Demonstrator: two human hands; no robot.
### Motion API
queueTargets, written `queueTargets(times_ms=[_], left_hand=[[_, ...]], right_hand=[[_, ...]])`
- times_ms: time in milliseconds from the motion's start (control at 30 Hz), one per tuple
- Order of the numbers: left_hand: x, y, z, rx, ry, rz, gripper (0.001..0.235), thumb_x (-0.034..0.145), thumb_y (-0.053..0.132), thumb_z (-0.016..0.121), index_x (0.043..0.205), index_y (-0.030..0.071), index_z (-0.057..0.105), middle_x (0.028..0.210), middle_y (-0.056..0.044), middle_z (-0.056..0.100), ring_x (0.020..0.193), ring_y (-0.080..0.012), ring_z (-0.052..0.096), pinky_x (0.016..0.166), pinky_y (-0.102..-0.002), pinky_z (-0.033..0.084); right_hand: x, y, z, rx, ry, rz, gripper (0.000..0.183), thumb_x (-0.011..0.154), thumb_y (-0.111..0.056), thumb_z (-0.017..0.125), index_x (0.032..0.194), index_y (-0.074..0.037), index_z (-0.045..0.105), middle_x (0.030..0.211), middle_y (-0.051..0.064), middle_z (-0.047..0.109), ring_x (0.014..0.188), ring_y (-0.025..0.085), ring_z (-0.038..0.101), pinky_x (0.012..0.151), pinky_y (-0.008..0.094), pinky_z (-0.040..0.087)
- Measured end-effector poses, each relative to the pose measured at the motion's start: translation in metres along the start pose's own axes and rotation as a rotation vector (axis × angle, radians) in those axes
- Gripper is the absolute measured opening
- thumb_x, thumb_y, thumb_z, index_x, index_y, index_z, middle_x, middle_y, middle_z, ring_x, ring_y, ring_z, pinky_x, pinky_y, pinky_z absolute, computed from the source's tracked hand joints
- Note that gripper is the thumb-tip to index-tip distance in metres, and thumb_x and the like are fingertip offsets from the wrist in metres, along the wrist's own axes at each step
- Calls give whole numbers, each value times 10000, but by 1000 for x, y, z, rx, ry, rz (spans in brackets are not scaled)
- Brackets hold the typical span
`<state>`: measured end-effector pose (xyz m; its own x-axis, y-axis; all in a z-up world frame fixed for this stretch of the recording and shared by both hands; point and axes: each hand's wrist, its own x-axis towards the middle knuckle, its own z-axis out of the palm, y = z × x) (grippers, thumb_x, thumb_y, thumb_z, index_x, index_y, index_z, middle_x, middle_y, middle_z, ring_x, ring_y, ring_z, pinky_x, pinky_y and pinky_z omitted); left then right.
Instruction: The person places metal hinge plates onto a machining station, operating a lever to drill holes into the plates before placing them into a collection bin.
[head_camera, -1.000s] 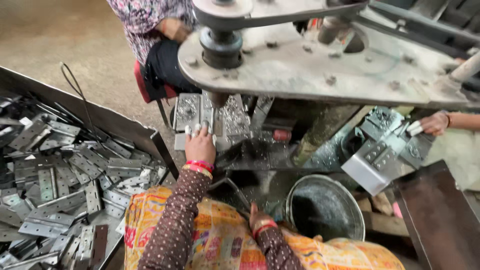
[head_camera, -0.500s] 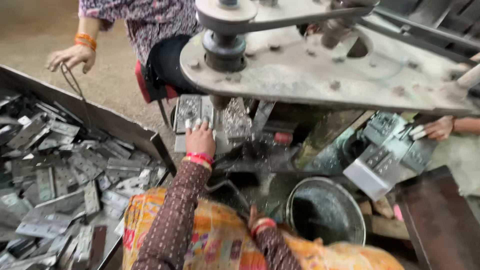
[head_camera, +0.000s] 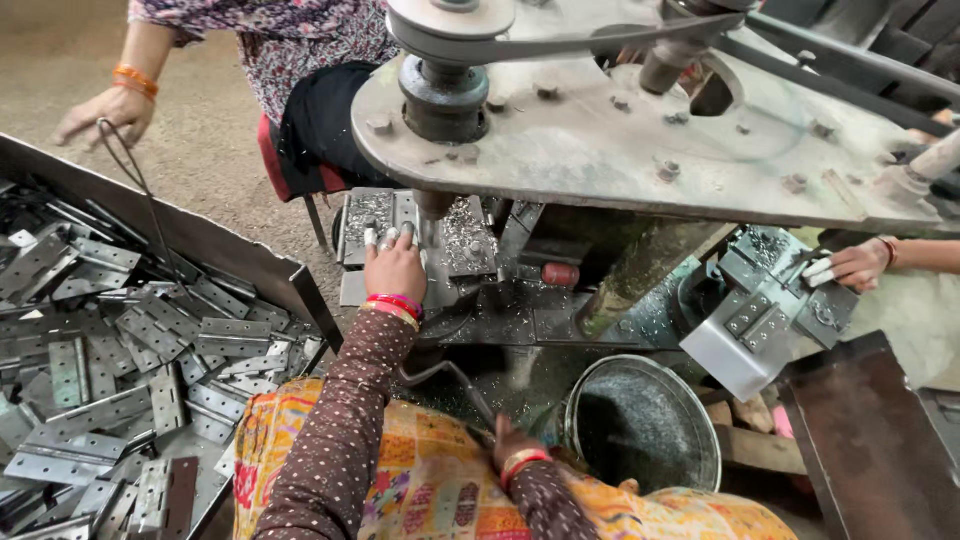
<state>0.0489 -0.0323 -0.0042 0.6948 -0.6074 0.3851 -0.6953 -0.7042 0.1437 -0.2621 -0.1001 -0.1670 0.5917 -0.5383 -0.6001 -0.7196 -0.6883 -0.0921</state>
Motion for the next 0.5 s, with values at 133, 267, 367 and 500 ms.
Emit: queueTargets(times_ms=[133,267,367,500], left_hand=[[5,0,6,1,-2,48,246,847,116,585,998,101,780,1343,-55,639,1218,-237,604,1083,-500,406],[3,-2,-2,-3,-14,42,233,867,126,572,960,79,780,1410,-46,611,1257,-245,578,1107,-525,369],[-5,-2,-15,-53,-60,57,257,891,124,556,1015,71,775,1405,-67,610,1274,-254,571,1114,-533,360],[-58,21,-40,23,-256,75,250,916,151,541,1014,110,768,1362,-73,616,1305,-245,557,1193,-477,345]], right_hand=[[39,19,49,111,-17,-18,362,989,-315,599,1207,-54,473,878,186,726,783,382,730,660,483,579],[25,28,31,111,103,-155,360,982,-309,616,1194,-55,475,860,189,726,762,384,729,642,484,578],[-18,22,-13,156,395,-292,359,976,-304,629,1185,-56,476,846,190,725,746,386,729,628,485,577],[-56,0,-58,187,569,-255,362,914,-361,702,1104,-117,515,827,182,715,727,432,694,600,551,542]])
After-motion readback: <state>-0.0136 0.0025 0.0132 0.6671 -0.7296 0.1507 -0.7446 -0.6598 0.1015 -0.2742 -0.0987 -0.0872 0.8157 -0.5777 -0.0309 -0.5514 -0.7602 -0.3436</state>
